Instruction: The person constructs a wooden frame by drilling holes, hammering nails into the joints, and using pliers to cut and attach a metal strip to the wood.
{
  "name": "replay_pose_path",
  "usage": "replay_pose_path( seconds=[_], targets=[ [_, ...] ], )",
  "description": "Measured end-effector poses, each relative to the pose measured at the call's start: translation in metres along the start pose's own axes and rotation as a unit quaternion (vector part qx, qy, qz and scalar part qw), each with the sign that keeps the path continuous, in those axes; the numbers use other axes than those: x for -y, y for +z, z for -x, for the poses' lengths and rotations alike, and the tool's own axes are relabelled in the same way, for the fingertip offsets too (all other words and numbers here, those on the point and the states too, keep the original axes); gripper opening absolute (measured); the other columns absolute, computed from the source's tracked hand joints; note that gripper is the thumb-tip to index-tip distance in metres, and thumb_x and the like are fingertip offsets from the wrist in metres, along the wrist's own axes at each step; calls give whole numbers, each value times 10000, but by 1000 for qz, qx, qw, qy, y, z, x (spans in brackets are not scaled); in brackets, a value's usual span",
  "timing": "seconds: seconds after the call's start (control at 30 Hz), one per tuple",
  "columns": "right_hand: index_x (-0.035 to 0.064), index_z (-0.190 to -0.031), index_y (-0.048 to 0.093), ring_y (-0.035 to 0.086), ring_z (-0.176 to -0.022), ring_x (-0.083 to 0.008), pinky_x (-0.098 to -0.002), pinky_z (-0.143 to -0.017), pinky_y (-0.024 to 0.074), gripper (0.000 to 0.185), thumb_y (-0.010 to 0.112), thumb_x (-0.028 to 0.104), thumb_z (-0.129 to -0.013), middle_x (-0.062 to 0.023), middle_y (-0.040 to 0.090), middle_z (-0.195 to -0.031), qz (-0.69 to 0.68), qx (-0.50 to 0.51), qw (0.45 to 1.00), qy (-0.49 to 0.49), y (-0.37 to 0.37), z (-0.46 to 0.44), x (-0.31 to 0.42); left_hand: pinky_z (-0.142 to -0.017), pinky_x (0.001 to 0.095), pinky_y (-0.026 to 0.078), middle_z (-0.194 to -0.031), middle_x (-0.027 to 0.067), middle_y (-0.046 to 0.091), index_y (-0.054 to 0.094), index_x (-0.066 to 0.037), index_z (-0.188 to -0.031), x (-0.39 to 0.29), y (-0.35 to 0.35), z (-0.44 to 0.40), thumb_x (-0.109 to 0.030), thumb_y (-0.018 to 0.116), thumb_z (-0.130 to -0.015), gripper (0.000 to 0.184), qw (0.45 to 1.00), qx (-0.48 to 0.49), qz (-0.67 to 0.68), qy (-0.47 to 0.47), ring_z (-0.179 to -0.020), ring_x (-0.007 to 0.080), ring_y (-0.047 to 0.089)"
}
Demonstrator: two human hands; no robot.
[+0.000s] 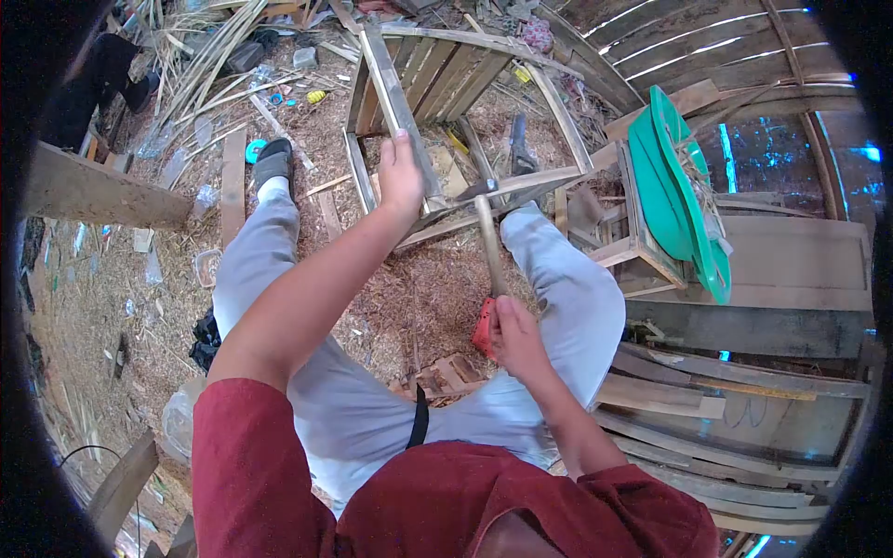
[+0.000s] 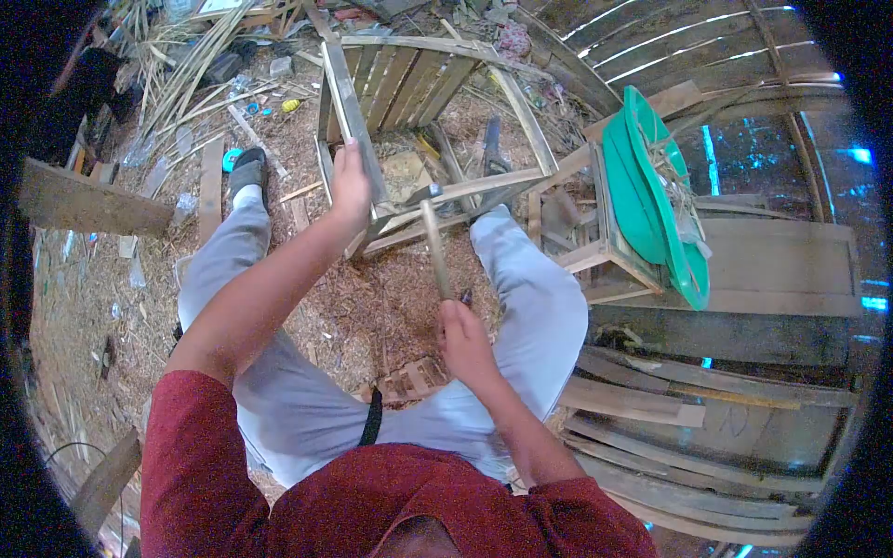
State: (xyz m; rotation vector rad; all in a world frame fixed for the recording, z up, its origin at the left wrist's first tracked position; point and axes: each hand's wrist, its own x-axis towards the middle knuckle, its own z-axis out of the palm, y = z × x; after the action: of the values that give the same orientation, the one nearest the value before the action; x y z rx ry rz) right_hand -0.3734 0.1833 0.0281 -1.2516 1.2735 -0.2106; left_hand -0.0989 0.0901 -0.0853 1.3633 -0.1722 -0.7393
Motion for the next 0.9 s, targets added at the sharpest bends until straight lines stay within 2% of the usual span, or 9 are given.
replay_pose_path(
  seconds=[0.07,0.2,0.3,0.33,0.43,0.53,0.63,0.73,0.9],
  targets=[
    [79,-883,509,458,-588,-77,-267,-506,358,336,418,302,-1117,10,475,-723,-57,9,997,-45,-6,1,5,-761,363,482,-948,93,593,556,-33,-1133,-2,1,2,-486,356,-1112,496,999,-14,-37,23,-829,194,558],
    [74,-908,527,480,-613,-76,-258,-522,369,341,431,328,-1113,5,476,-722,-161,-24,981,-106,1,18,21,-827,405,488,-981,145,614,561,-1,-1117,-5,0,5,-463,380,-1110,496,1000,-8,-7,21,-882,240,586],
    [92,-897,527,460,-613,-77,-254,-517,359,332,433,326,-1113,8,457,-709,177,-40,969,-169,-3,-7,-16,-814,408,489,-969,138,610,555,-5,-1109,-11,0,9,-461,380,-1110,488,1000,1,7,16,-872,237,582],
    [82,-884,525,464,-612,-97,-291,-530,379,349,432,328,-1113,-9,468,-696,87,20,995,-53,-8,-12,-20,-813,409,489,-968,138,610,554,-6,-1110,-12,1,11,-460,380,-1110,486,1000,1,9,7,-873,236,583],
    [66,-888,534,474,-606,-113,-311,-539,391,367,438,339,-1113,-7,479,-681,-57,16,998,-26,-10,-2,-3,-809,409,490,-965,137,610,551,-10,-1112,-7,0,3,-461,380,-1110,482,1000,4,15,0,-870,234,583],
    [79,-872,535,460,-589,-104,-303,-529,379,369,435,338,-1115,7,471,-662,-98,-29,986,-130,-4,8,5,-747,383,491,-931,117,622,551,-35,-1133,8,0,-4,-475,374,-1108,475,1000,4,10,9,-816,210,597],
    [88,-835,508,430,-565,-96,-280,-506,355,389,418,338,-1120,18,451,-651,143,-87,965,-203,-1,-14,-29,-710,374,493,-902,111,634,549,-46,-1145,3,2,-1,-481,370,-1107,472,1000,6,26,0,-777,202,611],
    [76,-833,504,434,-566,-102,-294,-518,369,381,411,308,-1120,6,462,-649,47,6,998,-36,-6,-9,-11,-712,378,498,-890,109,635,546,-45,-1146,8,2,-6,-481,372,-1107,471,1000,-1,-3,10,-761,207,613],
    [69,-836,511,444,-580,-100,-307,-536,388,381,423,311,-1118,0,458,-654,-54,-56,986,-144,-3,1,-8,-732,373,489,-904,103,616,558,-39,-1138,8,1,-4,-496,382,-1103,492,1000,5,15,25,-775,199,582]
  ],
)
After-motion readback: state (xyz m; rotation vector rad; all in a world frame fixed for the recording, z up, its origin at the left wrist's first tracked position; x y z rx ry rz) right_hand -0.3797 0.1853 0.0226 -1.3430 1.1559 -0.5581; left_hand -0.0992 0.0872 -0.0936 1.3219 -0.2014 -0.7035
